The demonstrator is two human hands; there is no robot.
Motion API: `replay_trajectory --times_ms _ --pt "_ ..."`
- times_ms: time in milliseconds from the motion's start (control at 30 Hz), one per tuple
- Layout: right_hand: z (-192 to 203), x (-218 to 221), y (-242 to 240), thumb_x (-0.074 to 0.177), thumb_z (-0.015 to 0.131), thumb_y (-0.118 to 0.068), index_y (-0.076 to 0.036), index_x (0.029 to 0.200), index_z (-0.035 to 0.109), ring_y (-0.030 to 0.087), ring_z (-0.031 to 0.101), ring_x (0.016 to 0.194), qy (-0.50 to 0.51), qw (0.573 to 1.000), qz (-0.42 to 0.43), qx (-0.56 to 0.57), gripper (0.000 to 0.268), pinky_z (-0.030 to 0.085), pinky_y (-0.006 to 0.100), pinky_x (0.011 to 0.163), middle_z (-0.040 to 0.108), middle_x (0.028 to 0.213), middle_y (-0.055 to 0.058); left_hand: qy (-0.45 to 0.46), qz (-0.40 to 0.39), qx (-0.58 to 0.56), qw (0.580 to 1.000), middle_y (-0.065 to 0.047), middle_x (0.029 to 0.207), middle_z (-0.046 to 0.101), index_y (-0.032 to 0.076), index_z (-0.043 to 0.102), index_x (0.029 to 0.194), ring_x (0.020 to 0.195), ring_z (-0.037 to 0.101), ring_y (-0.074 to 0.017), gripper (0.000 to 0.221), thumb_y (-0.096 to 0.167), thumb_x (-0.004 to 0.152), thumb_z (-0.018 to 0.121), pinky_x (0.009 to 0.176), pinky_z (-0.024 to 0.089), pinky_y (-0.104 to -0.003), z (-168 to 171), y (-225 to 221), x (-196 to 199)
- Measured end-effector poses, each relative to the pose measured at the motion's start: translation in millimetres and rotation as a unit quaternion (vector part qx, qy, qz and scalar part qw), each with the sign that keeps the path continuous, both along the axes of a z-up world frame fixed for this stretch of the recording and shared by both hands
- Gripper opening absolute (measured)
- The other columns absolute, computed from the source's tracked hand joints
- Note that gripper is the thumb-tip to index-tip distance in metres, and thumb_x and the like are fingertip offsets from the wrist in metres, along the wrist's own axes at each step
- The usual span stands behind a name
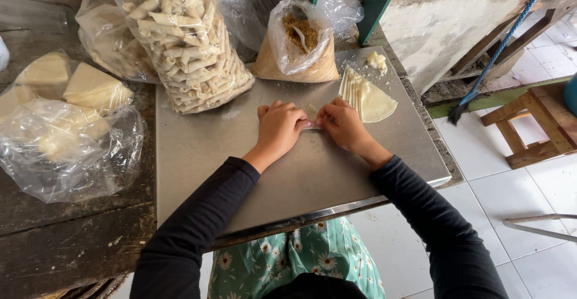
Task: The person repeatedly folds triangular dumpling wrappers, scoops a granular filling from a plastic bag with a small spoon, places it in the wrapper, and folds the edges to seal each dumpling. Finished dumplings are stacked on the metal table.
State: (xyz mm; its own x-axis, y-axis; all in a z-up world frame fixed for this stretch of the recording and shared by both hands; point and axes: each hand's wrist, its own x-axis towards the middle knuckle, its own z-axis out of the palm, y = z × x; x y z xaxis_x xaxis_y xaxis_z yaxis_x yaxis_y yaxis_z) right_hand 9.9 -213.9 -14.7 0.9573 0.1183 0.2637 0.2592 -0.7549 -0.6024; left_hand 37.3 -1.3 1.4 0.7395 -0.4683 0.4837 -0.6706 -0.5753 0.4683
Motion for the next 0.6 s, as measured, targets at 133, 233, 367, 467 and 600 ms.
replay_trajectory --times_ms 133,233,367,467,600 --pt "12 -13 -4 0.08 0.083 -0.023 -0.011 0.091 0.073 0.03 0.054 0.102 -0.074 0.993 0.075 -0.049 0.019 0.037 0.043 0.093 0.058 0.099 0.009 -0.091 -0.039 0.013 0.995 0.002 0.084 0.07 0.016 0.077 0.079 0.093 0.059 -0.0223 0.016 0.032 0.083 0.078 0.085 0.031 -0.045 -10 1 0" --pt "10 -15 5 0.091 0.073 -0.02 -0.016 0.098 0.074 0.028 0.054 0.11 -0.111 0.991 0.021 -0.07 0.008 0.039 0.041 0.1 0.059 0.105 0.006 -0.099 0.024 0.028 0.994 0.0 0.088 0.07 0.016 0.077 0.084 0.094 0.059 -0.0229 0.013 0.029 0.089 0.076 0.087 0.032 -0.044 -8 -7 -3" --pt "7 -5 10 0.086 0.082 -0.03 -0.016 0.09 0.075 0.023 0.055 0.1 0.001 0.996 -0.088 -0.021 0.016 0.038 0.04 0.098 0.059 0.097 0.003 0.142 0.107 0.043 0.983 -0.001 0.084 0.072 0.016 0.078 0.084 0.096 0.058 -0.0236 0.022 0.038 0.087 0.079 0.084 0.03 -0.044 4 -14 2" --pt "10 1 8 0.084 0.084 -0.032 -0.017 0.089 0.075 0.022 0.055 0.101 0.044 0.995 -0.089 0.015 0.018 0.038 0.038 0.098 0.059 0.098 0.002 0.182 0.102 -0.012 0.978 0.001 0.085 0.072 0.017 0.078 0.084 0.096 0.058 -0.0227 0.022 0.038 0.08 0.082 0.084 0.029 -0.044 9 -14 4" --pt "10 -5 2 0.082 0.083 -0.028 -0.016 0.094 0.076 0.025 0.049 0.108 -0.024 0.999 -0.018 -0.023 0.018 0.03 0.041 0.1 0.057 0.105 0.004 0.039 0.039 0.004 0.998 0.001 0.084 0.069 0.016 0.079 0.082 0.094 0.057 -0.0236 0.021 0.038 0.081 0.081 0.084 0.028 -0.046 0 -8 0"
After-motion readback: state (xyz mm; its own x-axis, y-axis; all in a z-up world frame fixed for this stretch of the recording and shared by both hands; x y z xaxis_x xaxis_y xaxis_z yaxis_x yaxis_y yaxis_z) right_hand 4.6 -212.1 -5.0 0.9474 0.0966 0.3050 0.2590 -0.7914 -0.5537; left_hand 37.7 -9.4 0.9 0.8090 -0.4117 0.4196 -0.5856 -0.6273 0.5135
